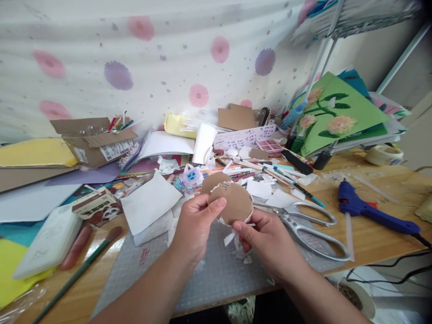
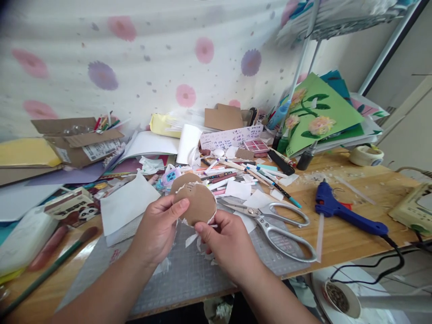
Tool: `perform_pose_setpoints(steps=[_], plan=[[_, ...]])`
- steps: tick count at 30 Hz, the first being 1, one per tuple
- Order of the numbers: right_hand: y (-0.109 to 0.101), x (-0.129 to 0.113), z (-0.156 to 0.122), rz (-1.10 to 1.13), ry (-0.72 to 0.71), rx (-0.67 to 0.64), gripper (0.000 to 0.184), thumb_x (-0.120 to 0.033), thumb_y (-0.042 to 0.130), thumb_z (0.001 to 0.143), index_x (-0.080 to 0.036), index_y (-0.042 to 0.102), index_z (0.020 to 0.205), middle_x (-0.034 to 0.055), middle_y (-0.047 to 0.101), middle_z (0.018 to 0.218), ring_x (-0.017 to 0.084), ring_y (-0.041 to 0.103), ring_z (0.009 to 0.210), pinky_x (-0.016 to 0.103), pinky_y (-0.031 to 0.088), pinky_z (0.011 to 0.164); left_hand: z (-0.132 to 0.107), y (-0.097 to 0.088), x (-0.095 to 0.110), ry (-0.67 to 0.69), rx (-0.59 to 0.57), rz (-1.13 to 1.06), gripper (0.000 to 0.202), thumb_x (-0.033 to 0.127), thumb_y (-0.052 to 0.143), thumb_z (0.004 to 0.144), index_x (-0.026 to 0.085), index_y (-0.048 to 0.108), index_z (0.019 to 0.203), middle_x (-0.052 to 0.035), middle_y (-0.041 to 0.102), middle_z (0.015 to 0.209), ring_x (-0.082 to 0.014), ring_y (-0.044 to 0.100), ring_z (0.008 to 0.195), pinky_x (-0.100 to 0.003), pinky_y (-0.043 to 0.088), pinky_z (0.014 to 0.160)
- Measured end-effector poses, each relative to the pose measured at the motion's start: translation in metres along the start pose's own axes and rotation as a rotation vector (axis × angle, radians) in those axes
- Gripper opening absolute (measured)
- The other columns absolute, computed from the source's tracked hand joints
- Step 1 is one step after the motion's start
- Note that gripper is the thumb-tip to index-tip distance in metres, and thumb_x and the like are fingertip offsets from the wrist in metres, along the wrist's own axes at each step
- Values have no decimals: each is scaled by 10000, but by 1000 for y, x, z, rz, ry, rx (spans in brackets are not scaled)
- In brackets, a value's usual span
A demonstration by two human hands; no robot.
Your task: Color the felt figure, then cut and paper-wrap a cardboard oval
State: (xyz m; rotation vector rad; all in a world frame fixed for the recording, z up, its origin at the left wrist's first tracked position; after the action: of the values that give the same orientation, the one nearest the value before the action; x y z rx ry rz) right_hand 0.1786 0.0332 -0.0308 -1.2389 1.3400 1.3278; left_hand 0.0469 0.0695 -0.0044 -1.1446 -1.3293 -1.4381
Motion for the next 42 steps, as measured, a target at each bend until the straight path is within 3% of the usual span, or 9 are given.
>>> perform_pose_setpoints(steps=[4, 7, 11, 14, 20, 24, 34, 38, 42], plan=[[2, -10, 0, -155, -33, -110, 227, -388, 665, 755, -177, 599, 708, -69, 446, 528, 76, 364, 434, 207, 303, 427, 0, 1, 0, -8, -4, 47, 248, 362, 764, 693, 140, 676, 623, 10, 569, 583, -130, 487, 619, -255, 370, 603], [3, -19, -3, -231, -108, -176, 132, -306, 643, 778, -178, 626, 751, -51, 498, 605, 86, 396, 513, 211, 333, 496, 1, 5, -1, -36, -28, 59, 249, 352, 764, 693, 134, 677, 613, 1, 583, 586, -133, 503, 624, -261, 385, 617], [-3, -6, -10, -235, 13, -262, 200, -312, 678, 771, -175, 584, 660, -69, 449, 532, 72, 356, 474, 195, 282, 454, 7, -4, -1, -62, 49, -75, 211, 338, 777, 688, 147, 692, 664, -2, 639, 655, -130, 539, 646, -261, 412, 650], [-14, 2, -11, -159, 72, -242, 262, -383, 687, 782, -166, 590, 670, -69, 451, 526, 65, 376, 457, 187, 301, 441, 11, -12, 1, -47, 104, -158, 203, 323, 799, 660, 151, 720, 733, -7, 656, 696, -137, 563, 684, -263, 426, 676], [-15, -5, -1, 40, -36, -165, 238, -389, 732, 768, -179, 674, 864, -20, 597, 693, 97, 549, 572, 223, 445, 556, 7, -2, -2, -63, 13, -85, 207, 335, 770, 706, 147, 687, 678, 10, 606, 675, -121, 531, 684, -258, 416, 695], [-9, -4, 4, 52, -33, -91, 316, -426, 755, 717, -171, 577, 664, -48, 510, 576, 81, 460, 476, 211, 417, 459, 5, 1, -5, -82, -25, -15, 225, 358, 755, 720, 146, 683, 702, 19, 578, 625, -123, 516, 645, -251, 391, 631], [-2, -22, -6, -91, -182, -154, 315, -381, 665, 802, -182, 501, 621, -49, 469, 554, 89, 414, 502, 211, 342, 485, 4, 11, -12, -176, -127, -97, 237, 347, 762, 720, 122, 735, 792, -44, 694, 745, -141, 569, 736, -241, 417, 693], [0, -28, -12, 94, -317, -180, 291, -324, 710, 804, -183, 529, 626, -43, 525, 619, 96, 423, 582, 216, 353, 565, -1, 22, -23, -292, -194, -195, 268, 369, 797, 682, 115, 715, 706, -25, 661, 646, -104, 525, 597, -220, 392, 584], [-4, -22, -16, 271, -348, -171, 171, -265, 708, 830, -208, 599, 712, -44, 563, 684, 102, 436, 633, 220, 356, 611, -9, 35, -33, -382, -275, -287, 306, 395, 806, 669, 107, 704, 684, -21, 634, 613, -97, 506, 566, -215, 387, 556]])
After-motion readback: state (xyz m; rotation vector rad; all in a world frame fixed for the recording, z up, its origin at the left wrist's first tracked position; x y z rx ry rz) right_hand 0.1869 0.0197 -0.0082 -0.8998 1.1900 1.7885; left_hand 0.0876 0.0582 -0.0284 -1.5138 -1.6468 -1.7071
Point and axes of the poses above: each hand's wrist, its own z-axis towards the middle knuckle, its own y-axis out of the palm, x = y × z, the point moved 8 cm from there along z, towards the middle knuckle
